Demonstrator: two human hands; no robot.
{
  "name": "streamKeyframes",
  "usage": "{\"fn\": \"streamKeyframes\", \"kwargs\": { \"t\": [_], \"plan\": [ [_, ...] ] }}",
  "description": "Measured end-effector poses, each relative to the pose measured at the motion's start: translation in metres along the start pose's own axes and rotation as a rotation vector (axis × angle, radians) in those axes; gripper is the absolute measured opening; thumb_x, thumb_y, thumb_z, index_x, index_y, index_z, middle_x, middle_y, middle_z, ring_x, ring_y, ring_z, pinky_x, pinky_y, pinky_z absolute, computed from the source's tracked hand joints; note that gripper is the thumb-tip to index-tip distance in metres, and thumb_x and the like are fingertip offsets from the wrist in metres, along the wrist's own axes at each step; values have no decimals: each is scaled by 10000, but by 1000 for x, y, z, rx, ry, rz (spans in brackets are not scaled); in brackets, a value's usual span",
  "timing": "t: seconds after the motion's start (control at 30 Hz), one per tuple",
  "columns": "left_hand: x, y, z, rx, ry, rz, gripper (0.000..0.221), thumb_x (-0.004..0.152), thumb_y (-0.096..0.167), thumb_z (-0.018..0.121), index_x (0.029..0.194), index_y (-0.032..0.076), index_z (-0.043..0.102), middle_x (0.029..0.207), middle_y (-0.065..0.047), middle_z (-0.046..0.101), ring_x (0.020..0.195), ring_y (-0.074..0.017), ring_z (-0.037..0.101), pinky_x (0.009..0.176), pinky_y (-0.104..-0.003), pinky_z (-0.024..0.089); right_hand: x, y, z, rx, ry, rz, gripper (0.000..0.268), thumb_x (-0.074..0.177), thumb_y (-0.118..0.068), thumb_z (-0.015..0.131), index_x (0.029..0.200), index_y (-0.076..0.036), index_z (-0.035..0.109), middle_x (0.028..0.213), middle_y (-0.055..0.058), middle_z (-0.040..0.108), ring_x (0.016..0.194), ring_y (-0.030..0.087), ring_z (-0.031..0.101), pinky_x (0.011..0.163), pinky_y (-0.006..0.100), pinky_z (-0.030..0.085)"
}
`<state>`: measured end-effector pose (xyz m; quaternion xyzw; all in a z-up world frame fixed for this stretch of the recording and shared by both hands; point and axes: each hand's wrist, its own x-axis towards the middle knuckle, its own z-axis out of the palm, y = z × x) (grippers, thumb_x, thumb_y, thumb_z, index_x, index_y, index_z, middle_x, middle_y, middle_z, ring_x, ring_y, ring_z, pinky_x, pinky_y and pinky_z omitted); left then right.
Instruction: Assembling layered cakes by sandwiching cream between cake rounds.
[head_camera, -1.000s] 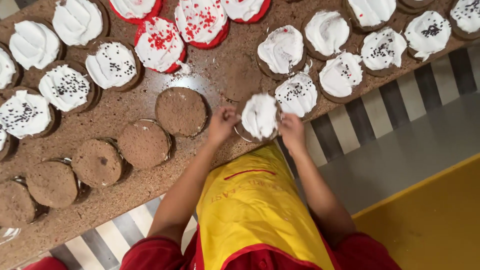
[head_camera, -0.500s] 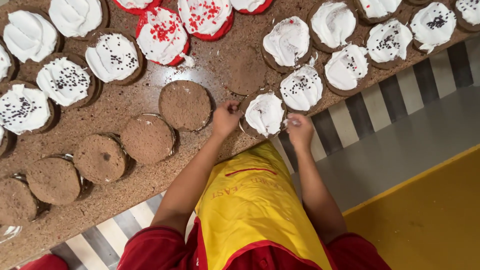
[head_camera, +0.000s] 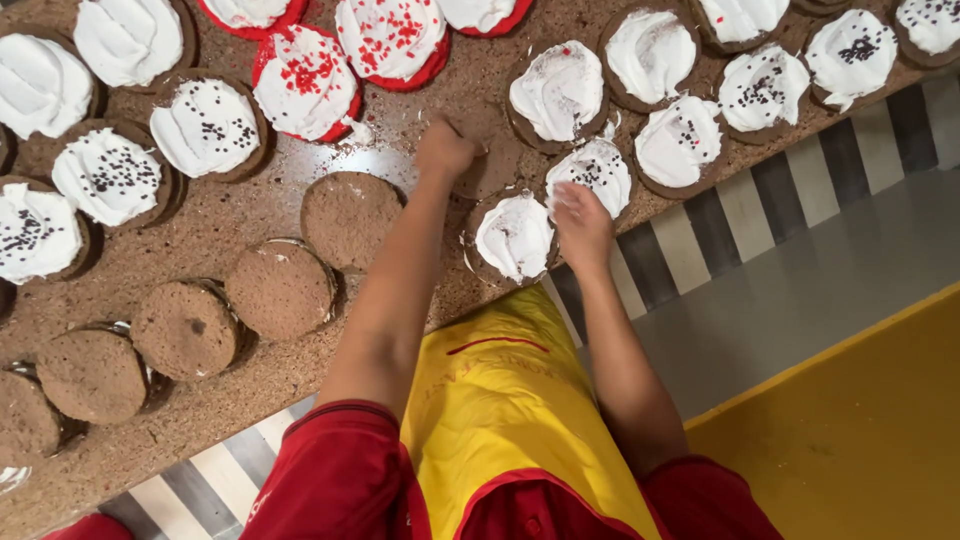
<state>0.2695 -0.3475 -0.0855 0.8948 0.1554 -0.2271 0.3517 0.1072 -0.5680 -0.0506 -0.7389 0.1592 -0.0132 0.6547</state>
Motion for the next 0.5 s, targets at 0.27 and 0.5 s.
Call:
{"fn": "streamKeyframes", "kwargs": {
  "t": [0.27, 0.5],
  "plan": [
    [-55, 20, -33, -89, -32, 410, 446, 717, 246, 886, 1043, 59, 645, 982, -192, 742, 913, -360, 715, 817, -460, 562, -56, 32, -84, 74, 158, 226, 277, 967, 45, 585, 1241, 45, 626, 1152, 107, 709, 1025, 149, 685, 805, 281, 585],
    [-155, 3, -23, 210, -94, 917, 126, 914, 22, 649, 1002, 108, 622, 1560, -184, 586, 1014, -295, 721, 728, -386, 609, -64, 45, -79, 147, 151, 192, 260, 983, 58, 586, 1237, 35, 635, 1108, 96, 726, 922, 134, 681, 766, 271, 569]
  ]
}}
